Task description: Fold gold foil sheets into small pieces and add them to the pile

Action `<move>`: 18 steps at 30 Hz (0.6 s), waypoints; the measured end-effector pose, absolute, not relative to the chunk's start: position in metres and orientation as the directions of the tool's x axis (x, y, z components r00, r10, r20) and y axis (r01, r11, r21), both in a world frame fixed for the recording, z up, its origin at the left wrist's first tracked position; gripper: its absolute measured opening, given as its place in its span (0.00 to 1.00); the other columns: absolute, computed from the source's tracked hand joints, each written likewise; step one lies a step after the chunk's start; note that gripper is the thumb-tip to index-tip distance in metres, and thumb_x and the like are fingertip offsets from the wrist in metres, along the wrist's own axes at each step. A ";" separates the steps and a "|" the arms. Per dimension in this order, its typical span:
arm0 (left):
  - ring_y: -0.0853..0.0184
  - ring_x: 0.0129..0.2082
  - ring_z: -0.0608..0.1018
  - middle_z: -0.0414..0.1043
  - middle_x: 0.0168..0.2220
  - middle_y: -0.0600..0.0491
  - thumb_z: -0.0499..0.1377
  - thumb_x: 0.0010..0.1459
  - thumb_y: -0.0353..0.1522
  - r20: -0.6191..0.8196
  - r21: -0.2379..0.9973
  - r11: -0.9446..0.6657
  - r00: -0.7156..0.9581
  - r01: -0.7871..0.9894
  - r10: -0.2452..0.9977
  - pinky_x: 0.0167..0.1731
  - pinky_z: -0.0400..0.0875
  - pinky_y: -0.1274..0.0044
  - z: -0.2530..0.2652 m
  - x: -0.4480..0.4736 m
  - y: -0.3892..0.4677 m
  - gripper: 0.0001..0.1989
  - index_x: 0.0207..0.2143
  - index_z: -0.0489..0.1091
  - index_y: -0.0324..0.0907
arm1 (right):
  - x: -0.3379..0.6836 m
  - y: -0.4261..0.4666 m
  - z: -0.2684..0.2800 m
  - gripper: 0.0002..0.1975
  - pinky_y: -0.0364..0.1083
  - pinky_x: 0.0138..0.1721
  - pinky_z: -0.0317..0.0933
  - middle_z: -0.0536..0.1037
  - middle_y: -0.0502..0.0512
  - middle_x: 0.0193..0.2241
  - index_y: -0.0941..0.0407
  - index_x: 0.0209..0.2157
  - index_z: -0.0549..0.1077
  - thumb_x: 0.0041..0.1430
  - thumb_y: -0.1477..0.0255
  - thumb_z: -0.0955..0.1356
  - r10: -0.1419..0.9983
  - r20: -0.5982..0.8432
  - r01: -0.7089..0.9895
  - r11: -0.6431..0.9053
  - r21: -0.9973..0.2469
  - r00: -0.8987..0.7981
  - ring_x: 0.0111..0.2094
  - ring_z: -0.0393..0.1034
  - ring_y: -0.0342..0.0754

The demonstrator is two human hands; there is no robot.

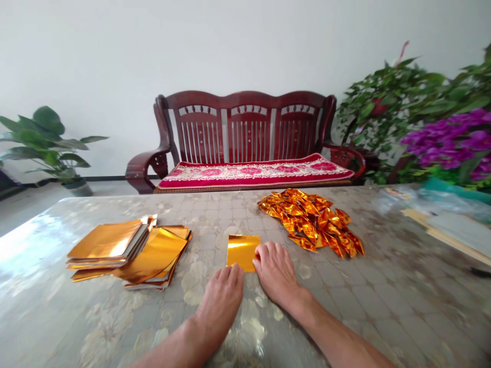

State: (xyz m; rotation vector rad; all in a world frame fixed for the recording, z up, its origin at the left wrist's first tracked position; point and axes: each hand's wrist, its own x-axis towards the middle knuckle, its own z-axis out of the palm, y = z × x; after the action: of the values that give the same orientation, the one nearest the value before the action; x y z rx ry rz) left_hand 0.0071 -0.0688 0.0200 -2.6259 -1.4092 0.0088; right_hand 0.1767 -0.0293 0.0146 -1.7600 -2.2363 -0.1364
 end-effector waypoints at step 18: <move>0.58 0.39 0.75 0.73 0.38 0.50 0.56 0.64 0.27 0.094 -0.104 -0.522 0.531 0.846 0.842 0.39 0.71 0.67 0.030 -0.004 -0.045 0.05 0.40 0.71 0.42 | 0.196 -0.029 0.018 0.04 0.50 0.44 0.55 0.76 0.52 0.37 0.53 0.36 0.74 0.65 0.68 0.69 0.830 0.384 0.842 0.502 -0.200 -0.404 0.42 0.64 0.51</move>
State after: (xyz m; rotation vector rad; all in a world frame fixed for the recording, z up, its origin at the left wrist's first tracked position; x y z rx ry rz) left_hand -0.0040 -0.0446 0.0304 -2.6274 -1.4573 -0.0480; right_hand 0.1957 -0.0286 0.0179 -1.3791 -2.3150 -0.0352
